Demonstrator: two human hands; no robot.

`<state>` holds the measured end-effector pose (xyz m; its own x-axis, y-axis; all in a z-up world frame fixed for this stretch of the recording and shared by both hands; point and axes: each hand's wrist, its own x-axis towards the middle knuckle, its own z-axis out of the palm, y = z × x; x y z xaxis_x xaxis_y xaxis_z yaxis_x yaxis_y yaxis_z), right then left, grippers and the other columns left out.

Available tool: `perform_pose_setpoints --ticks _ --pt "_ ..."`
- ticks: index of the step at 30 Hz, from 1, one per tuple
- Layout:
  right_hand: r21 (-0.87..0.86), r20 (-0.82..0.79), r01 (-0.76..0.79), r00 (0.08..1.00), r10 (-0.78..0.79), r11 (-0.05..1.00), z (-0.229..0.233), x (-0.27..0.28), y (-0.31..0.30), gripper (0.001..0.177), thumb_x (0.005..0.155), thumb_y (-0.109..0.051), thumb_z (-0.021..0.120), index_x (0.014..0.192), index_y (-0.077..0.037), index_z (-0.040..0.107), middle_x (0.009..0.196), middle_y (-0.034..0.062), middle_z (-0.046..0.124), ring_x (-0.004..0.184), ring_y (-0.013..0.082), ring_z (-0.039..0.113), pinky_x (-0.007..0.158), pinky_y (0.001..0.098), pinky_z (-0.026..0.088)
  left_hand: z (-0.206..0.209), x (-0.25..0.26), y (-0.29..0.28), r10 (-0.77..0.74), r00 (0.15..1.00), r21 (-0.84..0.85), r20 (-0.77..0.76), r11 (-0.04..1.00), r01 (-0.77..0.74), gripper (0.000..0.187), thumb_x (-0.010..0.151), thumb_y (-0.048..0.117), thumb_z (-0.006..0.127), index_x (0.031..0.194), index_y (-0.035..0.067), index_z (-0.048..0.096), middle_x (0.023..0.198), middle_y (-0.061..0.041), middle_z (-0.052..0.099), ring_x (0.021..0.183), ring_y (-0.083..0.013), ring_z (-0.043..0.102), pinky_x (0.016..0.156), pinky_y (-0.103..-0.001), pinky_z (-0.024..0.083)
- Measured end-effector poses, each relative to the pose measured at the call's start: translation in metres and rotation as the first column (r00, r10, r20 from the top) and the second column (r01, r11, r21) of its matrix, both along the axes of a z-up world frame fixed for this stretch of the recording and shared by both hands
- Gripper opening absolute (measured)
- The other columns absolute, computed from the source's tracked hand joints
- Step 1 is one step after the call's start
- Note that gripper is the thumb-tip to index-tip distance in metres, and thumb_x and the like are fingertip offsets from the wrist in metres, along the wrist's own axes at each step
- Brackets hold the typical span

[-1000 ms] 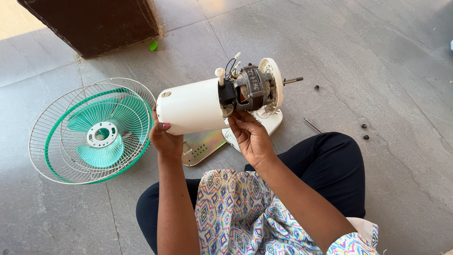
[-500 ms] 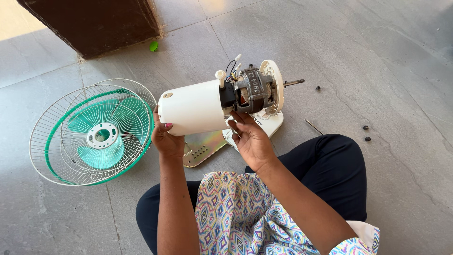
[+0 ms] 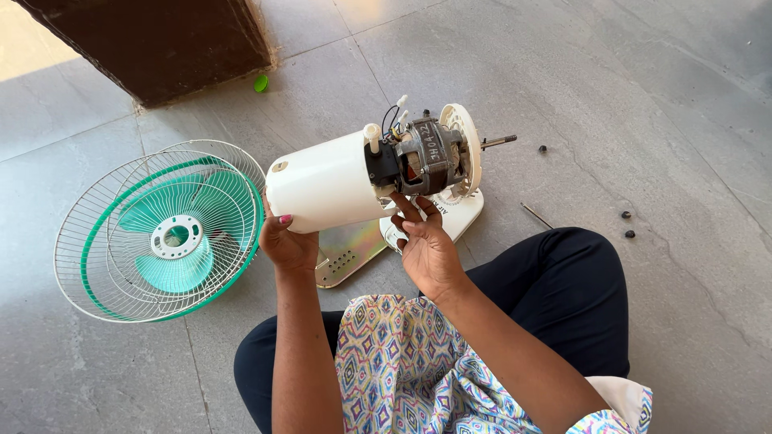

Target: The person assembles a small electric fan by hand. They fit the motor housing into the base, attach the rear grille, and connect the oscillation linkage to the base while sitting on the floor.

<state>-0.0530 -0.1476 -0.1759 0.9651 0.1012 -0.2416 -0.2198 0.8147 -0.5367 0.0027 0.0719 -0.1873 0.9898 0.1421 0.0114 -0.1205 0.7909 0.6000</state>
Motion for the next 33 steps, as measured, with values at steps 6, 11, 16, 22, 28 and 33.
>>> perform_pose_setpoints --ticks 6,11,16,22,28,33 --pt "-0.221 0.043 0.014 0.999 -0.005 0.975 -0.014 0.001 -0.001 0.068 0.083 -0.007 0.064 0.138 -0.02 0.027 0.15 0.0105 0.054 0.12 0.0175 0.048 0.106 0.0356 0.032 0.01 -0.003 -0.008 0.04 0.999 0.068 -0.002 0.997 -0.04 0.104 0.058 0.017 0.064 0.156 0.01 0.032 0.135 -0.019 0.052 0.129 -0.0379 0.056 0.109 -0.053 0.053" --pt "-0.399 0.336 0.134 0.942 0.009 0.907 -0.028 0.002 0.0 0.068 0.091 -0.008 0.062 0.146 -0.017 0.022 0.155 0.0182 0.049 0.136 0.0201 0.044 0.117 0.039 0.029 0.018 -0.003 -0.013 0.049 0.996 0.04 0.074 0.998 -0.052 0.104 0.057 0.017 0.065 0.156 0.009 0.031 0.138 -0.018 0.052 0.133 -0.0384 0.055 0.114 -0.053 0.051" --pt "-0.457 0.42 0.164 0.906 0.049 0.874 -0.032 0.002 -0.002 0.074 0.091 -0.006 0.062 0.149 -0.019 0.019 0.156 0.0191 0.046 0.14 0.0216 0.042 0.117 0.0388 0.03 0.021 -0.002 -0.015 0.066 0.994 0.04 0.087 0.997 -0.07 0.103 0.057 0.017 0.065 0.155 0.006 0.034 0.138 -0.018 0.052 0.133 -0.0377 0.055 0.115 -0.052 0.05" --pt "-0.294 0.37 0.139 0.929 -0.022 0.946 -0.036 0.003 -0.002 0.074 0.085 -0.006 0.061 0.147 -0.022 0.024 0.153 0.0187 0.05 0.135 0.0217 0.044 0.118 0.0395 0.03 0.023 -0.003 -0.015 0.076 0.991 0.015 0.108 0.997 -0.078 0.104 0.053 0.015 0.063 0.153 0.007 0.035 0.136 -0.017 0.053 0.132 -0.0384 0.056 0.116 -0.052 0.051" --pt "-0.255 0.367 0.162 0.928 -0.059 0.953 -0.041 0.002 0.003 0.072 0.081 -0.006 0.057 0.145 -0.022 0.027 0.153 0.0163 0.052 0.134 0.0204 0.044 0.12 0.0379 0.028 0.015 -0.004 -0.009 0.088 0.988 -0.016 0.13 0.996 -0.086 0.103 0.054 0.014 0.062 0.153 0.009 0.033 0.133 -0.017 0.053 0.131 -0.0381 0.056 0.114 -0.051 0.052" --pt "-0.285 0.38 0.165 0.924 -0.047 0.944 -0.045 0.002 0.002 0.072 0.082 -0.006 0.057 0.145 -0.021 0.027 0.154 0.0134 0.051 0.133 0.0209 0.044 0.12 0.0391 0.028 -0.009 -0.002 0.008 0.048 0.998 -0.211 0.047 0.977 -0.037 0.097 0.065 0.015 0.064 0.157 -0.002 0.036 0.137 -0.021 0.054 0.131 -0.0383 0.056 0.113 -0.049 0.053"
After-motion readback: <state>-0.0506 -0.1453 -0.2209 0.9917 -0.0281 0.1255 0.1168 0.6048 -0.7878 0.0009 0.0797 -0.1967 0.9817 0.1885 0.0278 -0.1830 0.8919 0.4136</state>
